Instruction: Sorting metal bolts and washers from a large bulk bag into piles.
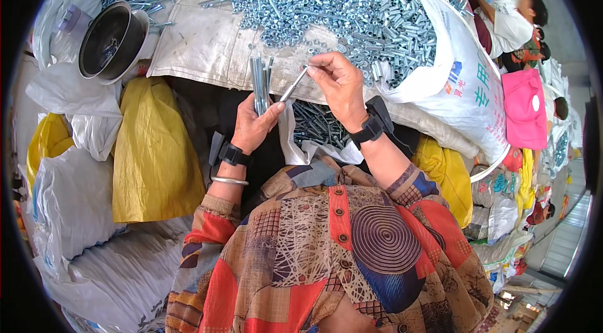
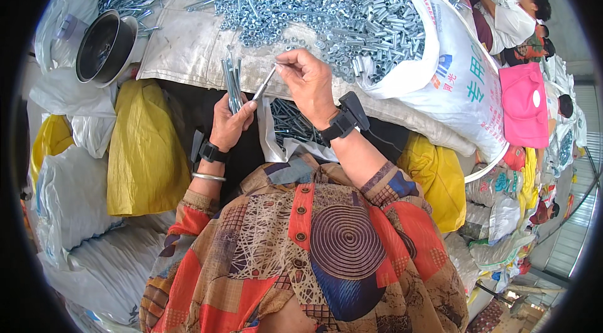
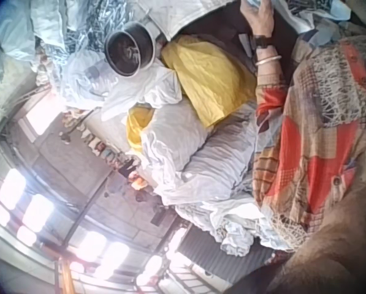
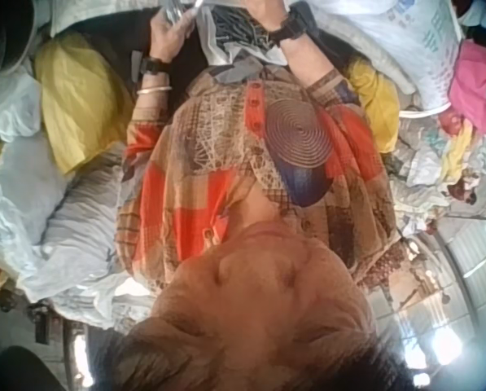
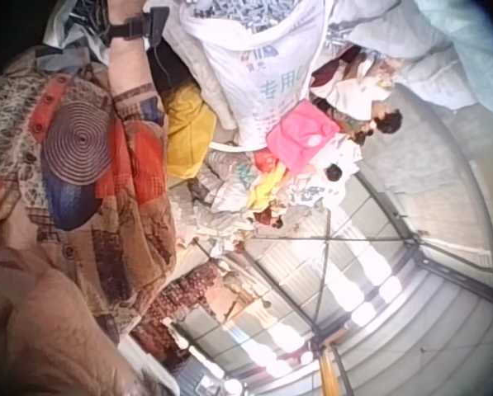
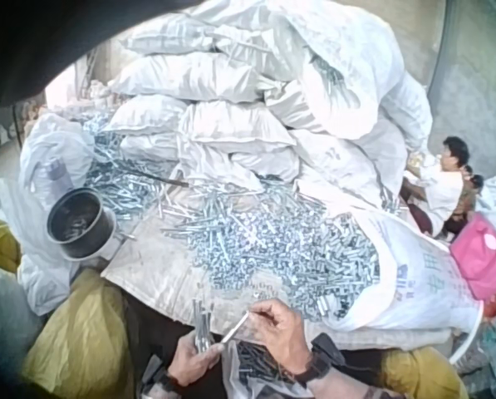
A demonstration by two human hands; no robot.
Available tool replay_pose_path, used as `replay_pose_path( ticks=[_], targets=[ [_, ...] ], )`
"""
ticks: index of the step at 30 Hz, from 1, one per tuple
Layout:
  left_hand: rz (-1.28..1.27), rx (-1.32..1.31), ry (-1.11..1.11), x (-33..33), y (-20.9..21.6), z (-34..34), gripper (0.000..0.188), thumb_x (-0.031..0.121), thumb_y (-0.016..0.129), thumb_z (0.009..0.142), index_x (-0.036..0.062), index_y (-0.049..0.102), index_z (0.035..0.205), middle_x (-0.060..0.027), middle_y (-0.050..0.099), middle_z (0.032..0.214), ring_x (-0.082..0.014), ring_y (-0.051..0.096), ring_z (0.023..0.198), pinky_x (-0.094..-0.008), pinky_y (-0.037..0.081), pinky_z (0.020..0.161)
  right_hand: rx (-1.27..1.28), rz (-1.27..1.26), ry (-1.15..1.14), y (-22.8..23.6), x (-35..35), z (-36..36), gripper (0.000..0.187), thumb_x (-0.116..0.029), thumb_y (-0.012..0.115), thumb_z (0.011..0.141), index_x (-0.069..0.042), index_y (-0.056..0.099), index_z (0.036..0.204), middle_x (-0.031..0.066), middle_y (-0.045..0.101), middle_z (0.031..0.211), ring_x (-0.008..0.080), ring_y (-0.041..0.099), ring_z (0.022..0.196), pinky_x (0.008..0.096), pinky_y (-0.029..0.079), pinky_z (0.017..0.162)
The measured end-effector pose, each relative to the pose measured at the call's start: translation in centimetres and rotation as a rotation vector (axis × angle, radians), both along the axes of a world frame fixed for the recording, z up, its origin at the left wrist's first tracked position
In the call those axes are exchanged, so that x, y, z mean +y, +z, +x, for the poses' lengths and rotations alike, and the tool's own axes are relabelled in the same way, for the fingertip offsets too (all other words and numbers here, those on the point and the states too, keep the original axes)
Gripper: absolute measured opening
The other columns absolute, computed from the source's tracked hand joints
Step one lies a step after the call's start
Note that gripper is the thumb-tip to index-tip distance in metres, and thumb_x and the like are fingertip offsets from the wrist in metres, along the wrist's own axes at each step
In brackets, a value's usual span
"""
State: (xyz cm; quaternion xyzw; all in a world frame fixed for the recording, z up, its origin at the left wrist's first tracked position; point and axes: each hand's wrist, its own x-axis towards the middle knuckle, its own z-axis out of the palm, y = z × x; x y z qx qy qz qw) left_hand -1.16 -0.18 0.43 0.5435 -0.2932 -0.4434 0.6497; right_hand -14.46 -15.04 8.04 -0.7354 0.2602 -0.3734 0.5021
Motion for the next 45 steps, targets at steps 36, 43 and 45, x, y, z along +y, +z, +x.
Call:
replay_pose_path(
  ticks=[36,43,45],
  targets=[
    [-0.037,0.047,-0.005,-0.1,-0.2,0.2,0.02,0.016,0.07,0.092,0.0054,0.054,0.089,-0.0003,0.053,0.062,-0.007,0.047,0.05,-0.0212,0.036,0.043,0.621,-0.896,0.002,-3.6,-7.6,-0.8,0.008,-0.003,0.059,0.082,-0.004,0.065,0.088,0.0141,0.058,0.09,0.0354,0.057,0.089,0.0449,0.046,0.078],
    [-0.045,0.098,-0.002,-0.1,0.1,0.1,0.029,0.02,0.075,0.089,0.0063,0.051,0.083,0.0029,0.049,0.062,-0.0051,0.046,0.05,-0.0214,0.035,0.042,0.088,0.297,0.237,0.5,-4.6,-0.9,0.026,-0.013,0.069,0.09,0.004,0.067,0.109,0.0034,0.068,0.098,0.0068,0.06,0.087,0.0232,0.048,0.077],
    [-0.031,0.07,-0.002,0.0,0.4,0.1,0.028,0.019,0.075,0.09,0.0064,0.051,0.083,0.0029,0.05,0.062,-0.0049,0.046,0.05,-0.0214,0.035,0.043,0.113,0.293,0.273,1.4,-3.4,-0.8,0.025,-0.013,0.069,0.089,0.004,0.067,0.108,0.0032,0.068,0.097,0.007,0.06,0.086,0.0232,0.048,0.077]
  ],
)
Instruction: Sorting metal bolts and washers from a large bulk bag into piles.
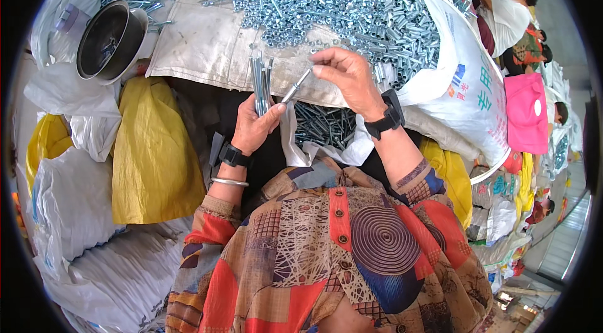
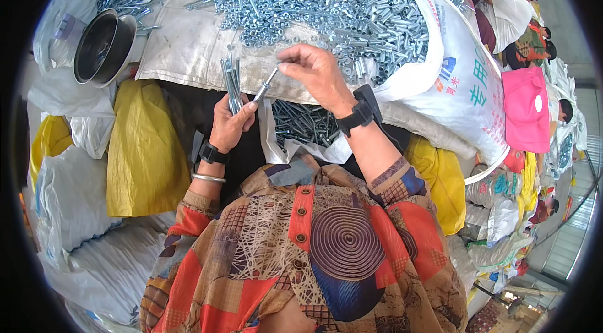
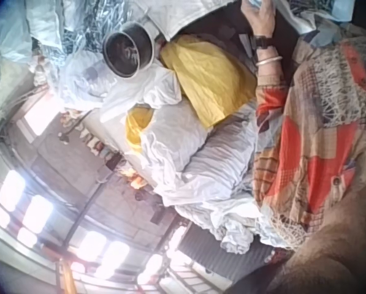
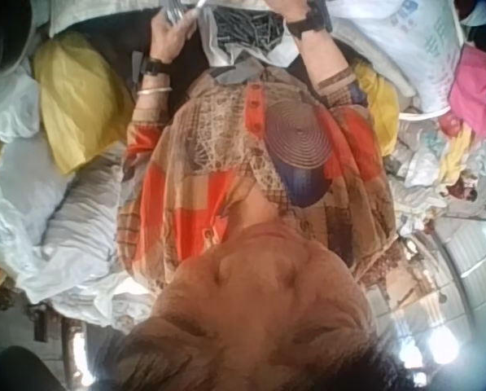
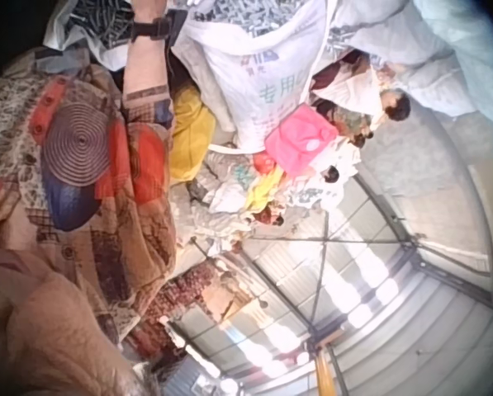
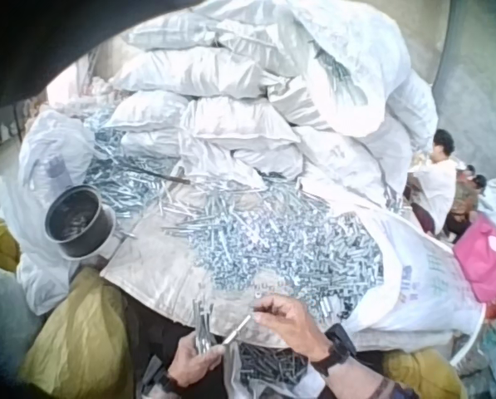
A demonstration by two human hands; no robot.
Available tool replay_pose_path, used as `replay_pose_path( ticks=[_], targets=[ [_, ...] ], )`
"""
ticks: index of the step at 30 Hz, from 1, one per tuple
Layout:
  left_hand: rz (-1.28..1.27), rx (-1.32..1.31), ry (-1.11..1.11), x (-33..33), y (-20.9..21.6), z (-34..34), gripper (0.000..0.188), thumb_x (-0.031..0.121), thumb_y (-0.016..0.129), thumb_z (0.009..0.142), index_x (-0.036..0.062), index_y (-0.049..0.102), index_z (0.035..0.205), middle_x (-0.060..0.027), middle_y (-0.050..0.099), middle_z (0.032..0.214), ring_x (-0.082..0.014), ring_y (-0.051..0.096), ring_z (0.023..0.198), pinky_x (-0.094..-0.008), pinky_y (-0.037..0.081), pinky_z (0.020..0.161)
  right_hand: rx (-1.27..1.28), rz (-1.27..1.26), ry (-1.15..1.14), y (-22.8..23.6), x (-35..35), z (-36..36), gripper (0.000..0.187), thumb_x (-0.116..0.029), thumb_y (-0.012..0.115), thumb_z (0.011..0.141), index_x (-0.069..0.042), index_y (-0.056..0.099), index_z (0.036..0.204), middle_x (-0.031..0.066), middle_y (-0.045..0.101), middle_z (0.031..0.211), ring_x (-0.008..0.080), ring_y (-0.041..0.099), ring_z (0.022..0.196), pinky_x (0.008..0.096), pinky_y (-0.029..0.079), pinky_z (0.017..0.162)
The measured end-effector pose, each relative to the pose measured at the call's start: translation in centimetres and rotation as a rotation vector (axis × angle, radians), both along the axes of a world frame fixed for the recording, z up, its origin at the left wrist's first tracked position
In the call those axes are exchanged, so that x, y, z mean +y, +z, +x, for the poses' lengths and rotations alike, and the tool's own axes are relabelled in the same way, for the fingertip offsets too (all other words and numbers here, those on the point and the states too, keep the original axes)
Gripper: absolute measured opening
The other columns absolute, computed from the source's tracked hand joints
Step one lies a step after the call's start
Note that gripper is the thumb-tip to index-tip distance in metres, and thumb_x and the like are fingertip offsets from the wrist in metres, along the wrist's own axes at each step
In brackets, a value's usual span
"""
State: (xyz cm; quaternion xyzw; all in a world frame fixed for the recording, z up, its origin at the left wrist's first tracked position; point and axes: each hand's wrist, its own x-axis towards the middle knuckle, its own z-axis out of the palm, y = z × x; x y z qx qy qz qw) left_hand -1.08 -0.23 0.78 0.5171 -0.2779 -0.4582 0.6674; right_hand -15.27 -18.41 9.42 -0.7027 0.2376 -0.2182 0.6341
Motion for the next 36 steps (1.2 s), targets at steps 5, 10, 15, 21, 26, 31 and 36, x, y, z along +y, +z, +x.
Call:
replay_pose_path(
  ticks=[5,10,15,21,26,31,36],
  targets=[
    [0.01,0.007,-0.01,0.2,0.1,-0.2,0.028,0.02,0.075,0.09,0.0063,0.052,0.083,0.0028,0.05,0.063,-0.0046,0.046,0.051,-0.0213,0.035,0.043,0.057,0.018,0.048,0.3,0.4,-0.6,0.023,-0.013,0.069,0.089,0.003,0.068,0.107,0.0015,0.067,0.092,0.0064,0.059,0.082,0.0226,0.047,0.075],
    [-0.03,0.04,-0.031,-0.2,-0.2,0.0,0.028,0.02,0.076,0.089,0.0068,0.052,0.083,0.0029,0.051,0.063,-0.0046,0.046,0.051,-0.0208,0.035,0.043,0.005,0.269,0.07,-0.6,0.4,-0.9,0.019,-0.009,0.067,0.092,0.002,0.067,0.107,0.0016,0.066,0.093,0.0072,0.059,0.082,0.0229,0.048,0.076],
    [0.024,-0.034,-0.045,0.1,0.9,0.4,0.022,0.012,0.074,0.088,0.0058,0.054,0.083,0.0031,0.05,0.062,-0.0048,0.045,0.05,-0.0213,0.033,0.043,0.068,0.147,0.092,0.1,0.2,-1.0,0.019,-0.012,0.066,0.093,0.002,0.068,0.105,0.0009,0.064,0.086,0.008,0.058,0.079,0.0229,0.047,0.073],
    [0.043,-0.153,-0.144,0.7,1.6,0.6,0.034,0.029,0.08,0.084,0.0036,0.066,0.102,0.0035,0.06,0.08,-0.005,0.05,0.067,-0.0233,0.043,0.057,0.132,0.242,0.131,-0.6,1.3,-2.6,0.015,-0.013,0.063,0.093,0.001,0.066,0.092,0.0019,0.062,0.08,0.0095,0.055,0.07,0.0258,0.043,0.064],
    [0.032,0.004,-0.088,0.5,0.6,-0.3,0.032,0.033,0.075,0.089,0.006,0.059,0.091,0.0057,0.05,0.073,-0.0041,0.047,0.063,-0.0216,0.041,0.054,-0.157,0.398,-0.103,-3.6,4.8,-2.5,0.013,-0.01,0.058,0.098,0.001,0.062,0.102,0.0044,0.062,0.088,0.0119,0.056,0.076,0.0269,0.044,0.068],
    [-0.01,-0.211,0.117,0.1,-0.3,-1.7,0.029,0.031,0.072,0.091,0.0062,0.057,0.086,0.005,0.051,0.069,-0.0047,0.046,0.063,-0.0237,0.039,0.053,-0.234,0.409,-0.061,-6.2,6.3,-2.5,0.013,-0.01,0.057,0.099,0.001,0.062,0.104,0.0041,0.063,0.09,0.0114,0.057,0.077,0.0264,0.046,0.069],
    [-0.012,0.065,0.242,-1.2,1.5,-3.5,0.03,0.03,0.067,0.095,0.0037,0.055,0.087,0.0027,0.052,0.071,-0.0057,0.046,0.065,-0.026,0.041,0.054,-0.074,0.214,-0.043,-5.5,7.7,-2.3,0.019,-0.01,0.058,0.098,0.004,0.064,0.109,0.0051,0.064,0.09,0.0105,0.059,0.074,0.0259,0.049,0.069]
  ],
)
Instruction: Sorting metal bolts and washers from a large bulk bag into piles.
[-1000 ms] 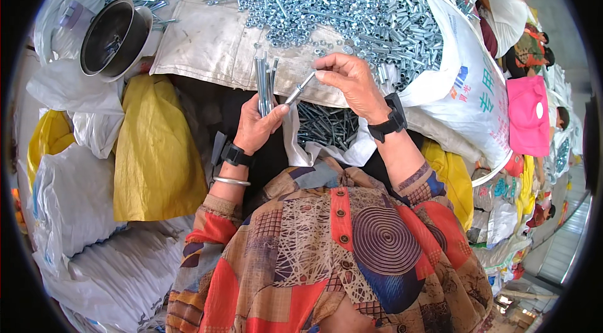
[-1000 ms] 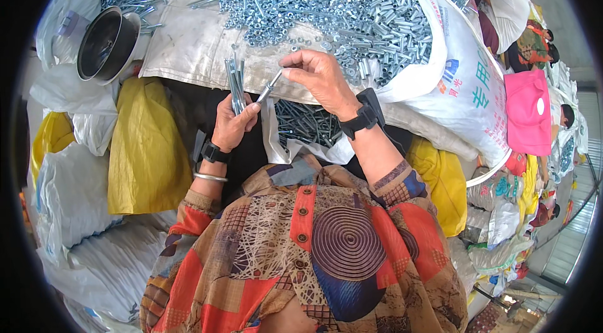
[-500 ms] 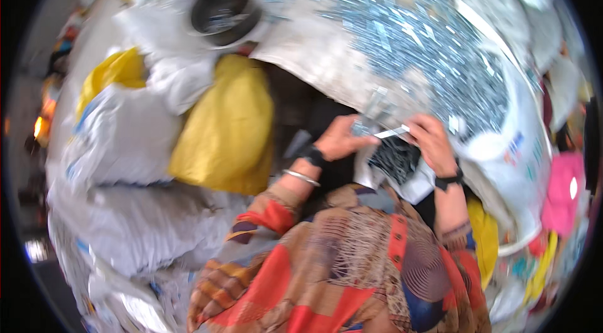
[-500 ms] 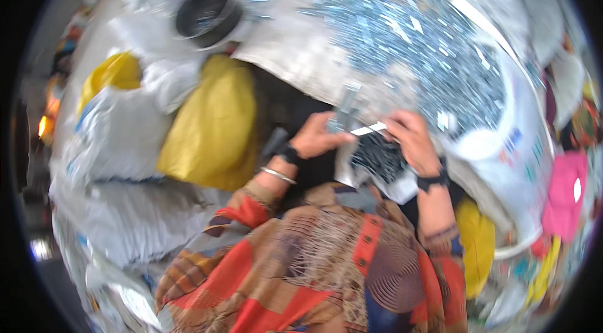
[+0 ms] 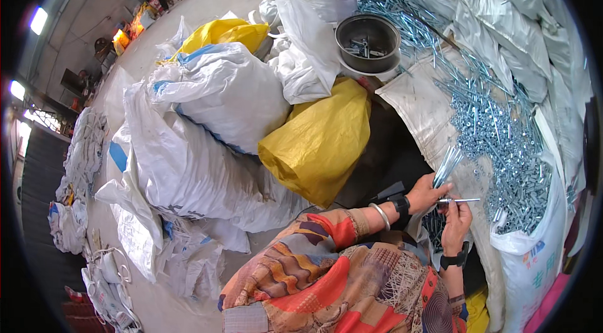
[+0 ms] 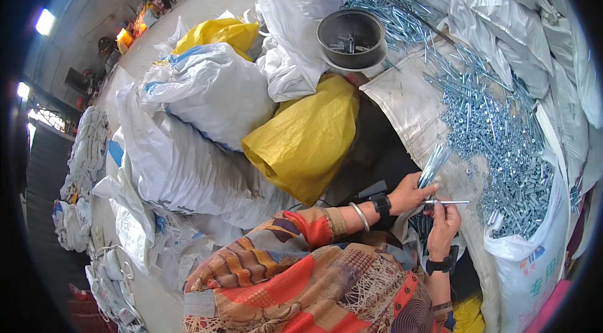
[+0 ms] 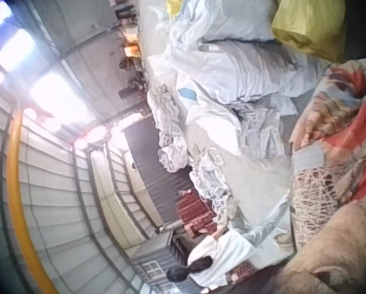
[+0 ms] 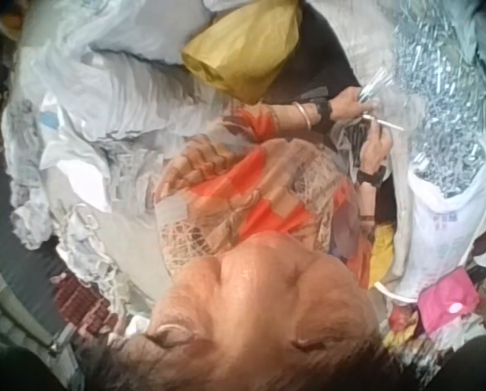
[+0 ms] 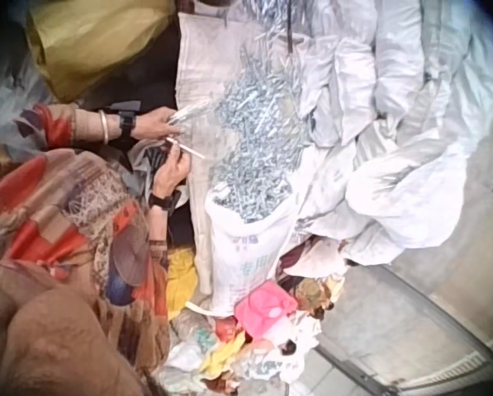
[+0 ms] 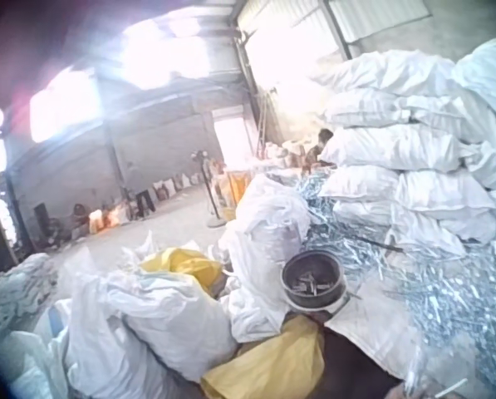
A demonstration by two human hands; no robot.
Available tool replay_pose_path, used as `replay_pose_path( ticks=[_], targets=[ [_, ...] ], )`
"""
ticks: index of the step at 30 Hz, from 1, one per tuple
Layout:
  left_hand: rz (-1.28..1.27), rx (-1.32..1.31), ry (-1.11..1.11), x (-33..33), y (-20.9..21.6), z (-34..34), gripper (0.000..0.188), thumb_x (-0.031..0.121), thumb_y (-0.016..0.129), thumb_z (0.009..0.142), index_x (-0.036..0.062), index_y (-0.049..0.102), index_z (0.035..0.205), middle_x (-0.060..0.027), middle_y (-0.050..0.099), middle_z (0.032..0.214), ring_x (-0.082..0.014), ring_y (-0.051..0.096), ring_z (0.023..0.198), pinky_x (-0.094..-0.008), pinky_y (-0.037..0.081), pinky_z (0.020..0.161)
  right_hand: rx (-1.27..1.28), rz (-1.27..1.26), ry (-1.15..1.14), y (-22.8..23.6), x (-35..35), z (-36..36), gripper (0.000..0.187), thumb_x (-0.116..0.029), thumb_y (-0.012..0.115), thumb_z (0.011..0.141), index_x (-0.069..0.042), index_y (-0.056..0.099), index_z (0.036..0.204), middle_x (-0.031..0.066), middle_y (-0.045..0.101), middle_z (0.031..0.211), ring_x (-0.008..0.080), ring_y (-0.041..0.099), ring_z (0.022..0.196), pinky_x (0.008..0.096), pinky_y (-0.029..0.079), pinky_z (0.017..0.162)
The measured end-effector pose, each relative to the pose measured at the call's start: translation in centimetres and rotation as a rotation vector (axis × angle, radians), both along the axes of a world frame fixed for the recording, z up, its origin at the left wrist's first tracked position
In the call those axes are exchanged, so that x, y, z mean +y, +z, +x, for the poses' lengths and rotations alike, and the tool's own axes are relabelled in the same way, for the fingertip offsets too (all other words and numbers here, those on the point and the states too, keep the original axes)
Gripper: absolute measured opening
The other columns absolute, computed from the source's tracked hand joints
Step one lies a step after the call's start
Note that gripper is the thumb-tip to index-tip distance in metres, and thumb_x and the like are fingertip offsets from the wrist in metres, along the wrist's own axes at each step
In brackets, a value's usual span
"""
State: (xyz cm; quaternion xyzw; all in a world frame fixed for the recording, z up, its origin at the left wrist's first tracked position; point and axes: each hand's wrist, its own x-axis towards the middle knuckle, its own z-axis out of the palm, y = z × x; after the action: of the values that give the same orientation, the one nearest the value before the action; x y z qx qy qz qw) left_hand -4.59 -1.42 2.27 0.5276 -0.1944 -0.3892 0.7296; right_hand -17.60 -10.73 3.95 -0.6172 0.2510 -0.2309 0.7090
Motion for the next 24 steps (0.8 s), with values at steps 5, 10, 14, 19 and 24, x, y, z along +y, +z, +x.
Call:
replay_pose_path(
  ticks=[5,10,14,19,24],
  targets=[
    [0.08,-0.14,0.053,-2.2,-1.0,-0.2,0.032,0.031,0.066,0.096,0.0032,0.054,0.086,0.0017,0.052,0.068,-0.0059,0.047,0.063,-0.0265,0.044,0.055,0.04,-0.222,0.034,1.6,-0.9,-0.3,0.02,-0.009,0.057,0.098,0.006,0.062,0.11,0.0077,0.064,0.093,0.0133,0.062,0.076,0.027,0.05,0.072],
    [0.151,-0.254,0.075,-2.7,2.3,2.3,0.034,0.032,0.07,0.092,0.0011,0.058,0.09,-0.0008,0.056,0.067,-0.0092,0.051,0.06,-0.0289,0.044,0.053,0.104,-0.588,-0.071,5.8,-5.0,-0.5,0.016,-0.009,0.055,0.099,0.004,0.062,0.105,0.0071,0.062,0.092,0.0142,0.061,0.075,0.0284,0.048,0.071],
    [-0.03,-0.346,0.019,-4.3,3.7,3.0,0.03,0.027,0.075,0.086,0.0002,0.064,0.097,-0.0037,0.062,0.077,-0.009,0.056,0.075,-0.0306,0.048,0.068,0.194,-0.67,-0.043,4.6,-8.2,-0.2,0.015,-0.008,0.054,0.098,0.004,0.061,0.104,0.0111,0.063,0.091,0.0182,0.061,0.075,0.0304,0.048,0.071],
    [-0.225,-0.438,-0.147,-6.8,5.9,2.6,0.026,0.02,0.075,0.084,0.0013,0.067,0.101,-0.0061,0.068,0.083,-0.0125,0.06,0.076,-0.0325,0.049,0.07,0.361,-0.937,0.048,3.6,-7.7,0.1,0.015,-0.005,0.053,0.097,0.005,0.059,0.107,0.0192,0.063,0.092,0.0325,0.061,0.079,0.0393,0.047,0.073],
    [-0.158,-0.632,-0.235,-7.4,6.6,2.8,0.025,0.02,0.075,0.084,-0.0004,0.068,0.096,-0.0166,0.069,0.081,-0.0231,0.066,0.072,-0.0356,0.05,0.069,0.245,-0.905,0.034,3.9,-7.5,0.5,0.015,-0.004,0.052,0.098,0.005,0.058,0.108,0.0205,0.063,0.094,0.0374,0.062,0.084,0.0417,0.047,0.075]
  ],
)
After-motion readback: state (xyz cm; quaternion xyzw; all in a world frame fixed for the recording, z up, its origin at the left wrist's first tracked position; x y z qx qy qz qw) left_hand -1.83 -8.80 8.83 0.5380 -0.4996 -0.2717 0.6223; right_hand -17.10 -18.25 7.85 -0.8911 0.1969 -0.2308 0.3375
